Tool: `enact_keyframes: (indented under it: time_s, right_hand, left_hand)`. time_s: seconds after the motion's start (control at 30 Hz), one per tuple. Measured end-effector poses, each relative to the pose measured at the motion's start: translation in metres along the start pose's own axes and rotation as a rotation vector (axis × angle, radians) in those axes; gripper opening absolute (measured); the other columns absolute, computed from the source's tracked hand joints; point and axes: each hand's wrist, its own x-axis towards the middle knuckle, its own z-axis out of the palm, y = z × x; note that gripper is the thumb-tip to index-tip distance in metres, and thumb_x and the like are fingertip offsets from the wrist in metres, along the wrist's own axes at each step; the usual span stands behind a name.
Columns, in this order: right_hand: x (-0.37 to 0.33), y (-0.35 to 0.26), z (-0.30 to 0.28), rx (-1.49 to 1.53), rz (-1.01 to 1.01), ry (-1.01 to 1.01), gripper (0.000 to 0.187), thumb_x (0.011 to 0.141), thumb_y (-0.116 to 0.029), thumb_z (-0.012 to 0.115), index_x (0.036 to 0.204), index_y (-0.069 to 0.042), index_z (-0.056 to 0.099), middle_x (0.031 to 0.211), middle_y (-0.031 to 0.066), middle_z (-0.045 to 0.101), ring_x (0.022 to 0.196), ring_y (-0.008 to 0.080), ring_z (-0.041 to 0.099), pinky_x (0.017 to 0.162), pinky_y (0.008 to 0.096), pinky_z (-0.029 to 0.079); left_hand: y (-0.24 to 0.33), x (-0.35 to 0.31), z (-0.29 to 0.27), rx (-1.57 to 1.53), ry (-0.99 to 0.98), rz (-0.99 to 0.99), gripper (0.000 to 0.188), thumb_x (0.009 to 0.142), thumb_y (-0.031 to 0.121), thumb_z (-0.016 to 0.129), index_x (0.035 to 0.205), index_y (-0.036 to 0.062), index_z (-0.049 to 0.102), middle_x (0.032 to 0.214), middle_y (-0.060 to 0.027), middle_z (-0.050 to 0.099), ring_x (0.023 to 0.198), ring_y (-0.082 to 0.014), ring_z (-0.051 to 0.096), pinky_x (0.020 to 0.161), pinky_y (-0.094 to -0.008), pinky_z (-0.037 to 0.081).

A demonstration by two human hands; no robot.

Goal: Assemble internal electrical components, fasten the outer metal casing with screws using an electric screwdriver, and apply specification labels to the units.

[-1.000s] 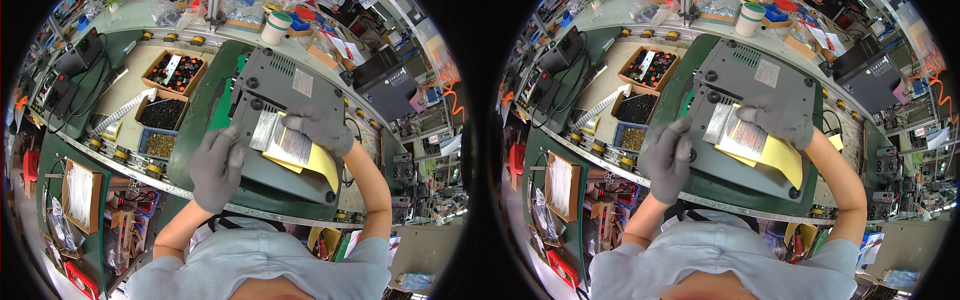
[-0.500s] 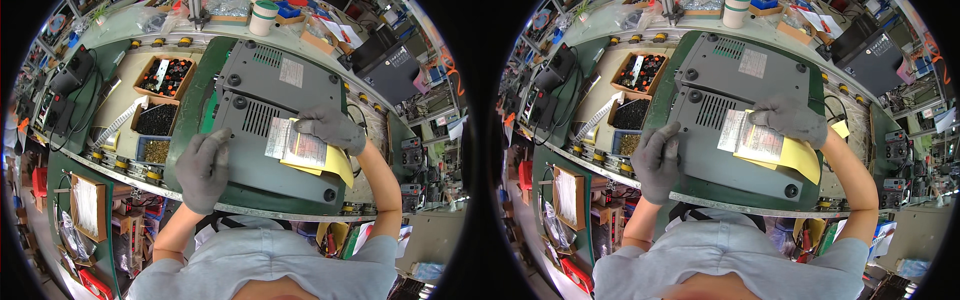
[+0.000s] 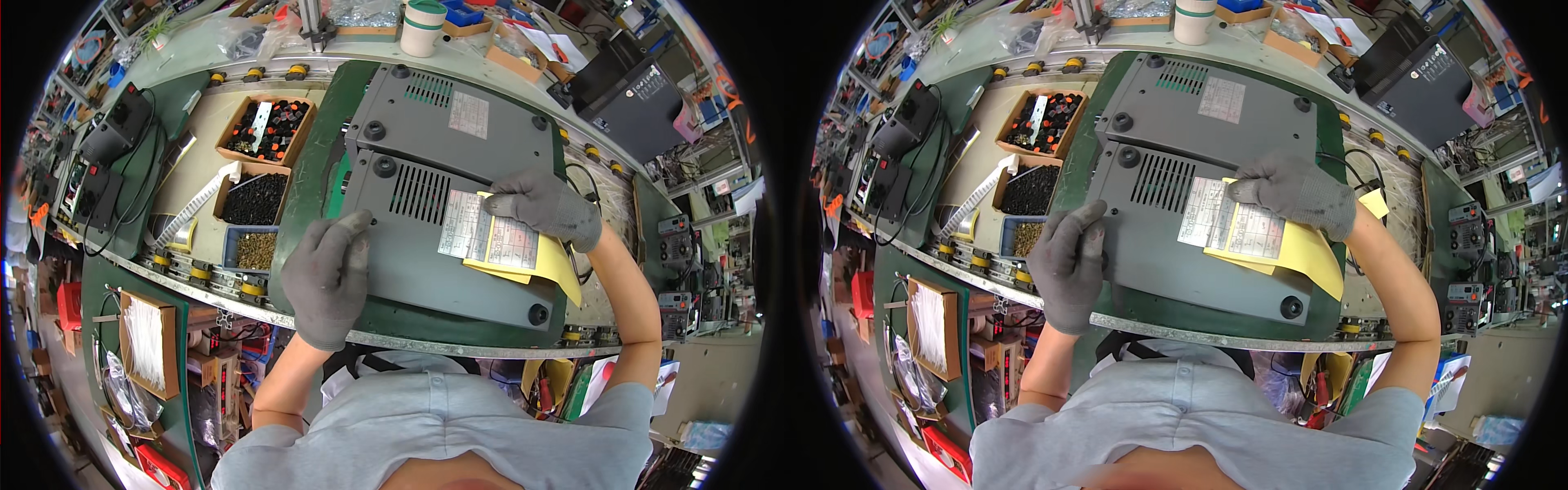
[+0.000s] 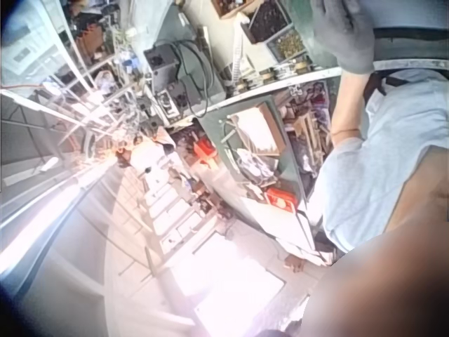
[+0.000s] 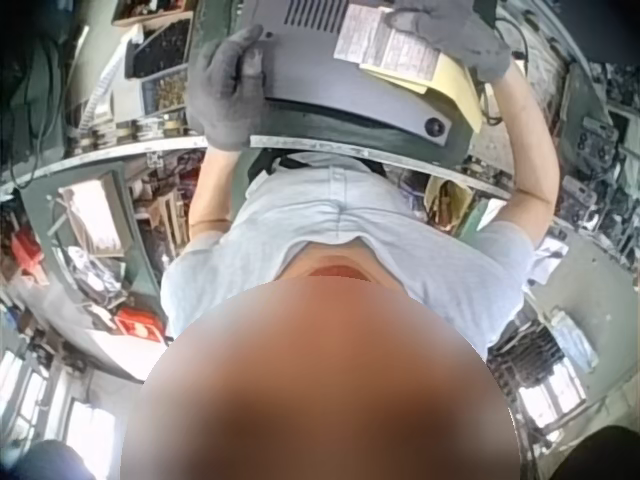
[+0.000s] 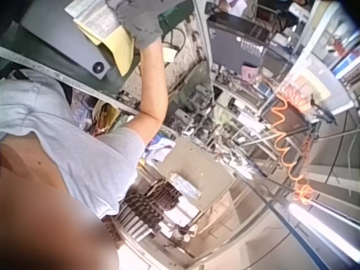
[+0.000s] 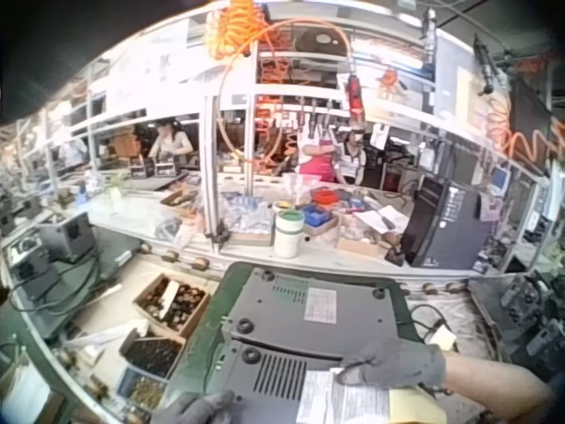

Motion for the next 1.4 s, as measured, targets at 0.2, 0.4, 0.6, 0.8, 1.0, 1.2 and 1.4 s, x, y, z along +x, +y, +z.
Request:
enact_keyframes:
  time_s: [0.2,0.4,0.6,0.8,1.0,1.2,1.4]
  right_hand:
    - [0.001,0.000,0.000,-0.012,0.034,-0.005,0.026,0.084,-0.026,0.064,0.090,0.000,0.067,0.069,0.0055,0.061,0.062,0.0086,0.055,0.061,0.0259,0.046]
    - [-0.001,-0.009,-0.003,0.011,0.092,-0.023,0.027,0.083,-0.026,0.063,0.090,0.000,0.067,0.069,0.0042,0.061,0.063,0.0083,0.055,0.062,0.0258,0.046]
    - [-0.003,-0.015,-0.003,0.018,0.134,-0.034,0.032,0.081,-0.029,0.061,0.091,0.001,0.066,0.075,0.0115,0.064,0.069,0.0170,0.059,0.066,0.0309,0.047]
    - [-0.001,0.010,-0.008,0.022,-0.285,0.076,0.043,0.083,-0.039,0.060,0.101,0.000,0.062,0.074,0.0090,0.063,0.067,0.0140,0.058,0.062,0.0286,0.047]
    - [-0.031,0.017,-0.019,0.832,0.253,-0.090,0.039,0.089,-0.032,0.054,0.113,-0.001,0.056,0.092,0.0048,0.064,0.079,0.0069,0.062,0.065,0.0215,0.053]
    - [-0.034,-0.004,-0.007,0.483,0.008,-0.116,0.042,0.092,-0.037,0.049,0.116,-0.004,0.057,0.094,0.0047,0.064,0.076,0.0092,0.058,0.067,0.0232,0.049]
    - [-0.047,0.010,-0.009,0.047,-0.095,0.128,0.043,0.081,-0.020,0.062,0.118,0.000,0.055,0.109,0.0096,0.061,0.099,0.0145,0.056,0.090,0.0286,0.043]
  left_hand:
    - [0.000,0.000,-0.002,0.009,-0.026,-0.023,0.021,0.079,0.007,0.063,0.099,0.0093,0.066,0.082,-0.0076,0.062,0.060,-0.0201,0.059,0.054,-0.0284,0.046]
    - [0.013,0.009,-0.009,0.049,-0.119,-0.046,0.020,0.080,0.010,0.062,0.100,0.0087,0.066,0.084,-0.0079,0.062,0.065,-0.0234,0.061,0.058,-0.0307,0.047]
    - [0.036,0.034,0.006,0.299,-0.380,0.354,0.038,0.082,0.026,0.061,0.115,0.0075,0.058,0.116,-0.0111,0.057,0.110,-0.0263,0.054,0.095,-0.0420,0.040]
    - [0.031,0.033,0.031,0.472,-0.641,0.524,0.061,0.082,0.049,0.052,0.124,0.0045,0.052,0.129,-0.0083,0.050,0.127,-0.0223,0.039,0.109,-0.0533,0.017]
    - [0.035,0.035,0.032,0.508,-0.691,0.588,0.086,0.074,0.064,0.053,0.129,-0.0013,0.045,0.129,-0.0133,0.050,0.129,-0.0253,0.036,0.109,-0.0519,0.018]
    - [0.036,0.035,0.035,0.443,-0.649,0.653,0.087,0.072,0.067,0.053,0.128,0.0012,0.048,0.130,-0.0160,0.049,0.130,-0.0280,0.034,0.111,-0.0508,0.013]
    - [0.044,0.032,0.046,0.530,-0.733,0.597,0.088,0.074,0.067,0.053,0.131,0.0003,0.044,0.136,-0.0178,0.042,0.132,-0.0301,0.031,0.111,-0.0471,0.018]
